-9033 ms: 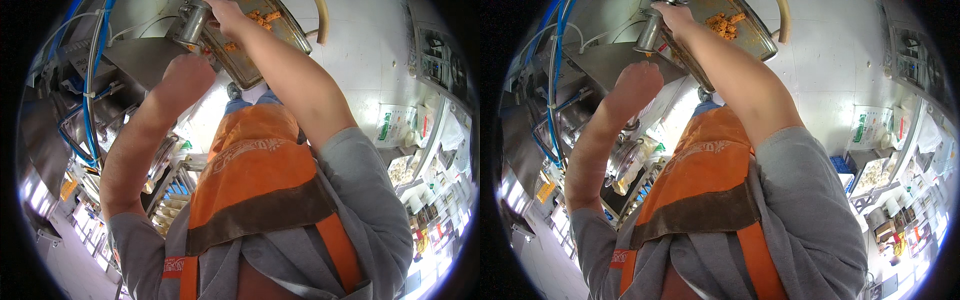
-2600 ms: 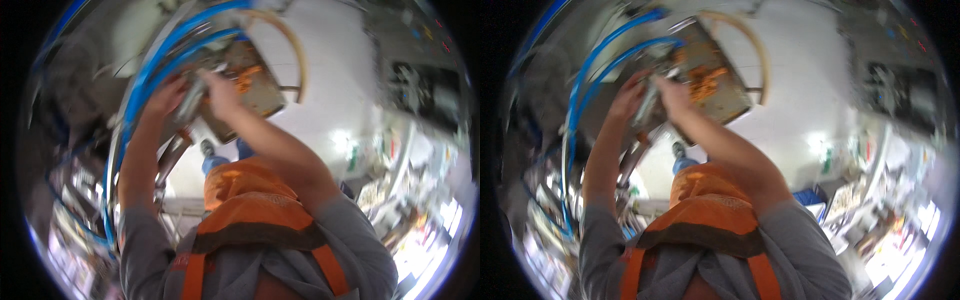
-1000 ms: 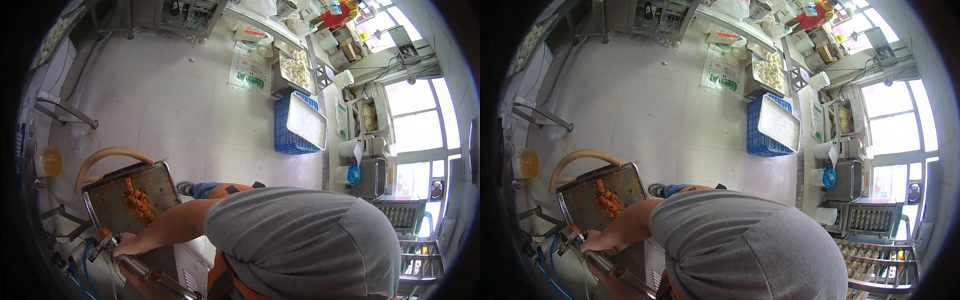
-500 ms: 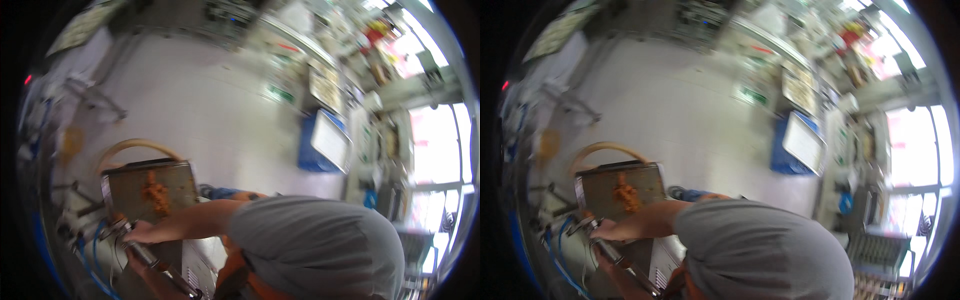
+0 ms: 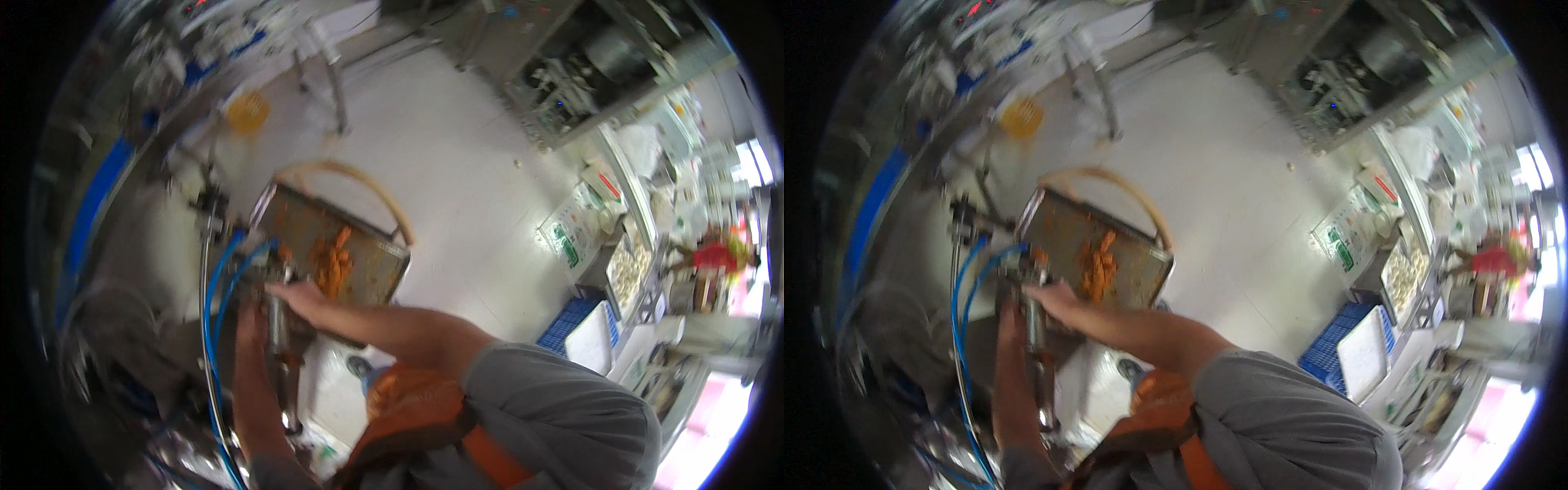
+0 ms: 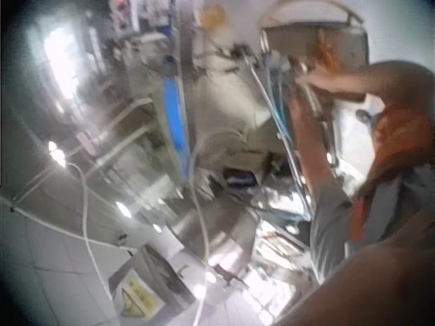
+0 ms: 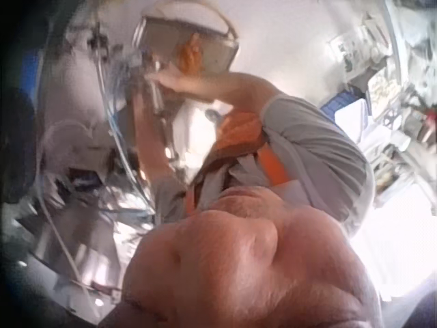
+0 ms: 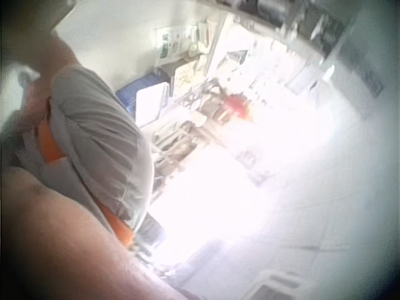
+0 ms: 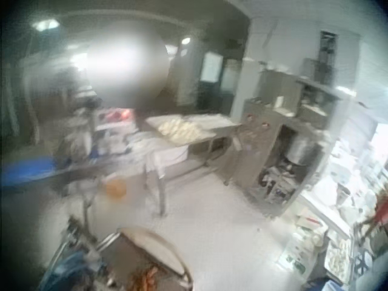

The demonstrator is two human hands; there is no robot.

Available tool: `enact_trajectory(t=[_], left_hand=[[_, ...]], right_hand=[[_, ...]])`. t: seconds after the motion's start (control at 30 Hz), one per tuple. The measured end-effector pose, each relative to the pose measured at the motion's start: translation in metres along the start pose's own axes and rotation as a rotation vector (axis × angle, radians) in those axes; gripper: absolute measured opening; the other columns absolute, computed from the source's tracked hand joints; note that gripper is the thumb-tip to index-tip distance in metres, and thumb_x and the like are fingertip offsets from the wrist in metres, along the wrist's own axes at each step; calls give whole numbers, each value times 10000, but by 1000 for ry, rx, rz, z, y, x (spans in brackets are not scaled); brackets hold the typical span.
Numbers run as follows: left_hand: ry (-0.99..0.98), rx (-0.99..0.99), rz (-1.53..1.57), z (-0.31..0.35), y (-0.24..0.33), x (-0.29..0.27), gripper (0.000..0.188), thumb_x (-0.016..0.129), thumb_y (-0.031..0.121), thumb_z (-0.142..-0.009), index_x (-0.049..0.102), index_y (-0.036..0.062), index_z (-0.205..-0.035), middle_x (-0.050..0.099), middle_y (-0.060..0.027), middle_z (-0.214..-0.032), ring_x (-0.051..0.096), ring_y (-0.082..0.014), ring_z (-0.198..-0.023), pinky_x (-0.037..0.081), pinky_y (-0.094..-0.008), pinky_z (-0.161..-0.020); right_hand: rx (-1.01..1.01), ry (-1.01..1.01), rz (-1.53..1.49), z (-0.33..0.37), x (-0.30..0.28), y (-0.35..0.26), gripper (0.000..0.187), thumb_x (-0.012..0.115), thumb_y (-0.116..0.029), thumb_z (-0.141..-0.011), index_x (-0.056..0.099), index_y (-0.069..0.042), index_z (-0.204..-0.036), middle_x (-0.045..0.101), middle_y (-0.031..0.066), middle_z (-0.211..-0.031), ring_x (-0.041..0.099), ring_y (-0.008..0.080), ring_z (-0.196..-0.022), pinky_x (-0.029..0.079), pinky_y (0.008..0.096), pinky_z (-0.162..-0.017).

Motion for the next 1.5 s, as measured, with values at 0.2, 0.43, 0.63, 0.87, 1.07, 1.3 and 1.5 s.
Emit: enact_trajectory(t=[0.2,0.43,0.63,0.87,1.07,1.3,1.5], left_hand=[[25,-245,662,-10,-6,11,286,600,389,-976,613,105,-1012,553,-17,-754,520,-114,-644,464,-277,-555],[-213,-148,776,-9,4,21,376,531,463,-998,605,96,-1040,492,-6,-687,458,-111,-619,428,-282,-623],[-186,-94,856,-14,-28,23,320,538,403,-991,600,98,-1066,486,11,-643,461,-104,-583,403,-297,-583],[1,-91,397,-28,-1,-23,265,647,355,-946,657,93,-990,527,15,-697,470,-97,-588,407,-289,-599],[380,254,-221,21,107,-42,294,589,319,-995,639,30,-977,565,-68,-751,536,-208,-686,453,-344,-682],[487,694,-538,106,166,5,93,613,104,-936,581,23,-968,595,-168,-833,602,-340,-765,483,-410,-696],[480,729,-531,128,175,34,96,620,79,-902,577,23,-967,597,-181,-862,597,-399,-809,491,-429,-693]], right_hand=[[172,-124,-187,-4,10,13,407,693,-406,-879,704,-52,-1079,671,68,-1005,605,179,-877,499,342,-782],[170,-163,-247,3,14,-7,302,683,-324,-885,676,-132,-1119,649,31,-1073,600,167,-953,496,365,-771],[152,-153,-323,0,14,-3,296,682,-297,-883,658,-125,-1123,638,25,-1084,609,183,-949,510,379,-748],[186,-134,-440,0,17,0,306,736,-195,-832,618,-73,-1086,645,41,-985,619,153,-864,516,346,-724],[203,-209,-528,-7,23,2,209,666,-212,-908,626,-109,-1086,661,40,-985,647,176,-880,533,342,-766],[285,-420,-712,-9,26,5,225,562,-241,-974,614,-90,-1133,655,73,-1094,620,240,-1047,485,409,-960],[326,-731,-972,16,29,-7,273,628,-237,-921,619,-64,-1132,650,106,-1121,614,268,-1061,519,411,-921]])
Point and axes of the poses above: each hand's wrist, its own z-axis away from the middle knuckle, its own x-axis out of the palm, y = z × x, the point moved 7 cm from there along -z, towards the middle knuckle
